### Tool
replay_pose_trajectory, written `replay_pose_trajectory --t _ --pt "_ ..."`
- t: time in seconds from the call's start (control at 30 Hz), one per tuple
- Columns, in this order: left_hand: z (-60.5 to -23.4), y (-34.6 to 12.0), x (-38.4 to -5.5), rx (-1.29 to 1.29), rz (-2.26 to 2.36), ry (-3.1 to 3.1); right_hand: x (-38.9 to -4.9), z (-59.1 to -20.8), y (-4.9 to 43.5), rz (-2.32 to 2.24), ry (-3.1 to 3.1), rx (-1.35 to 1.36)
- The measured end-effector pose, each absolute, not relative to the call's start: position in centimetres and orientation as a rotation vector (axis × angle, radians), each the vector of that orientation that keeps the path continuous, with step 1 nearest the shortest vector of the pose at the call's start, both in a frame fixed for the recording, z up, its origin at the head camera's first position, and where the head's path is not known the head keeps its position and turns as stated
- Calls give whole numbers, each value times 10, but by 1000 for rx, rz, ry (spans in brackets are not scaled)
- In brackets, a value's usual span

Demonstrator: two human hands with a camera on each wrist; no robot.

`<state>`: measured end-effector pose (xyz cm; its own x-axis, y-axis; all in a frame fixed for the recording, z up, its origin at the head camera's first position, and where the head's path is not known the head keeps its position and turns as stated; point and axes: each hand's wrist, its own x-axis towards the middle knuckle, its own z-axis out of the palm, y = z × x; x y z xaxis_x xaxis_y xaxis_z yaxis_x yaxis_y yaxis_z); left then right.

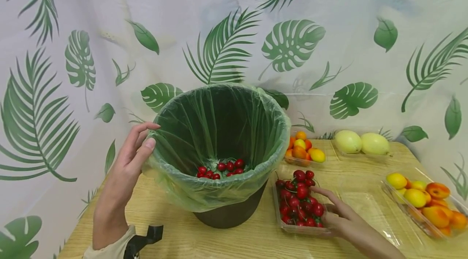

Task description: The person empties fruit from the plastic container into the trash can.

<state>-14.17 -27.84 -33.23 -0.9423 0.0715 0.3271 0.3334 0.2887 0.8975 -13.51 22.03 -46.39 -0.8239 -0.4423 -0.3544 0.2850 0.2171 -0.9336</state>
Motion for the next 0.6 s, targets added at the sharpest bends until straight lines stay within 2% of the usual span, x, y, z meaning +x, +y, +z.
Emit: replay_pose_trajectory --t 0.23,0.6 --pt "-332 -278 -142 -365 -1711 -2347 -136 -466 231 -1794 1689 -237" --pt "-332 -279 -142 -369 -1716 -2342 -137 -464 234 -1819 1682 -249"
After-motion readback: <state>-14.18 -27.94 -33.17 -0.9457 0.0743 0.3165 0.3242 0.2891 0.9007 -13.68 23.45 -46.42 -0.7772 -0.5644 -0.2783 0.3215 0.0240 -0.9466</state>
